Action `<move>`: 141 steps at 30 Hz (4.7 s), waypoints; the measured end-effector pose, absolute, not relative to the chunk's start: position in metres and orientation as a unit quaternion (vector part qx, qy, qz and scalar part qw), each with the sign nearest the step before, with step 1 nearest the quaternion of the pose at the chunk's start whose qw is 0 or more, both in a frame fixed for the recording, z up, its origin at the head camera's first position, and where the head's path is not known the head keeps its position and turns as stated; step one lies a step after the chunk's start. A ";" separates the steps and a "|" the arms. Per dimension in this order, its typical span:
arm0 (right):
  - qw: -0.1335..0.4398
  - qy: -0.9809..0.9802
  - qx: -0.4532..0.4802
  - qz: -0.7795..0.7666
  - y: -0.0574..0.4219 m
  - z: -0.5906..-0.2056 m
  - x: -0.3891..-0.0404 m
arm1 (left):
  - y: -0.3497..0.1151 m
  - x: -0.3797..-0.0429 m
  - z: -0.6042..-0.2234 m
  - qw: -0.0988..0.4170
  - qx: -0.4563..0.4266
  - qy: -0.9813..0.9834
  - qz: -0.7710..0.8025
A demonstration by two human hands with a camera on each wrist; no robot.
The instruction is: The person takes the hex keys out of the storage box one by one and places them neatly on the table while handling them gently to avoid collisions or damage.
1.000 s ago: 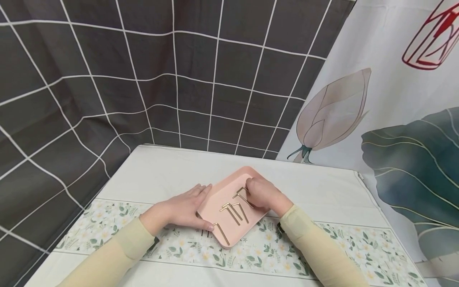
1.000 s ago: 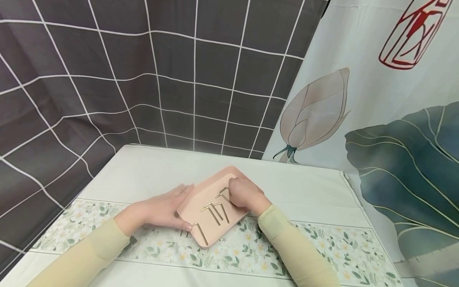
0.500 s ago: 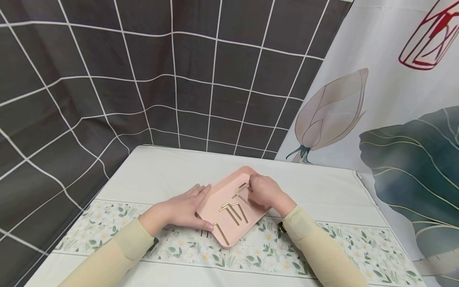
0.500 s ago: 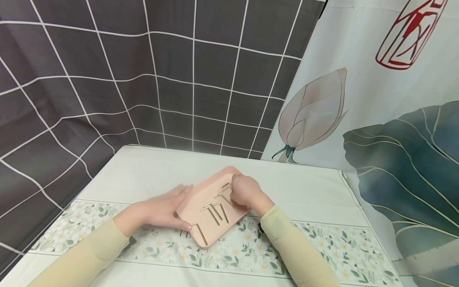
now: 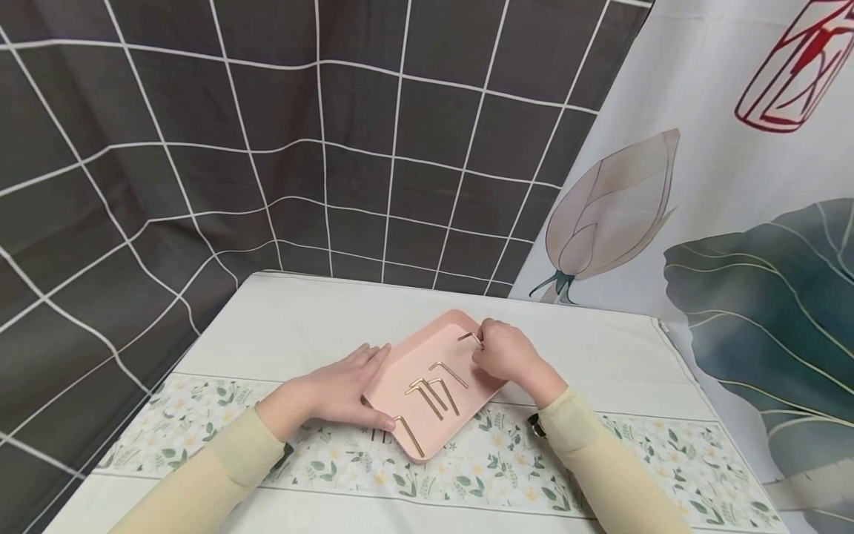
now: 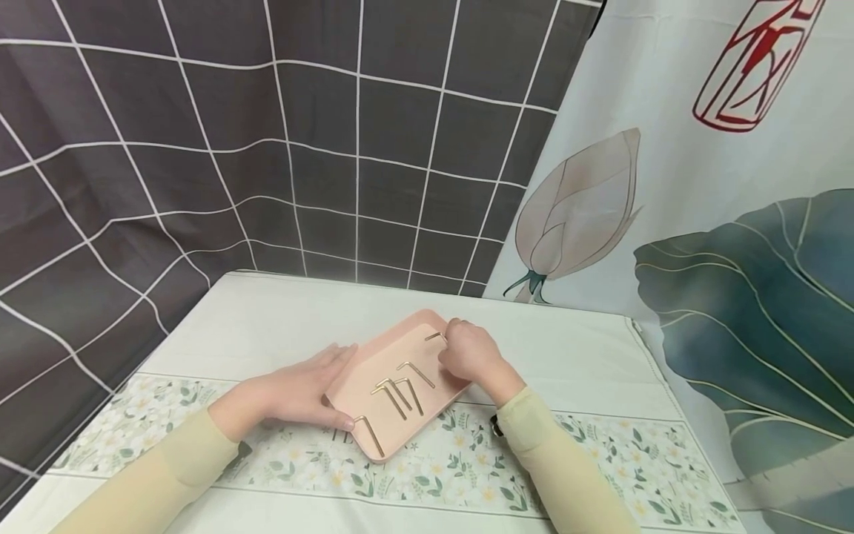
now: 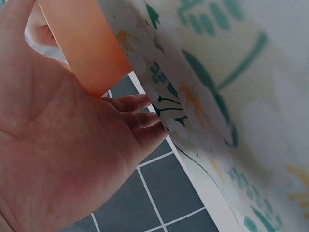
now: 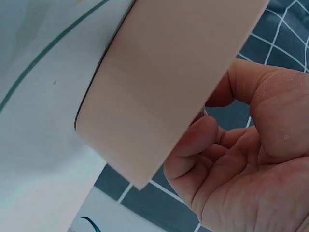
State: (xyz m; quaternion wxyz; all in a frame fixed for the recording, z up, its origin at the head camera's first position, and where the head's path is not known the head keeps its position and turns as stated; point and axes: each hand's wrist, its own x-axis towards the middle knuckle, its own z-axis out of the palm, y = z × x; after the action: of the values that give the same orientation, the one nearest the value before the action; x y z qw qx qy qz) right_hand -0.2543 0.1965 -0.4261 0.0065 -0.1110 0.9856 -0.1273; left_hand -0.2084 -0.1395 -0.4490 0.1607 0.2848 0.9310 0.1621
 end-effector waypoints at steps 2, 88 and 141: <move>0.001 0.986 -0.105 -0.127 0.200 -0.425 -0.254 | -0.140 -0.209 -0.450 0.160 0.284 0.931 0.164; 0.103 0.991 -0.003 -0.085 0.288 -0.440 -0.264 | -0.139 -0.206 -0.445 0.163 0.284 0.930 0.170; 0.070 0.990 -0.028 -0.116 0.272 -0.407 -0.258 | -0.142 -0.206 -0.449 0.165 0.280 0.931 0.165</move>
State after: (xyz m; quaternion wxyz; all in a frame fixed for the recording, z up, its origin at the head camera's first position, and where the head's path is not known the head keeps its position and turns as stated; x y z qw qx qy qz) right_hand -0.2583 0.2719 -0.4067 0.0702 -0.0281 0.9903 -0.1162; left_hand -0.2064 -0.1418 -0.4489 0.1647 0.2802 0.9312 0.1649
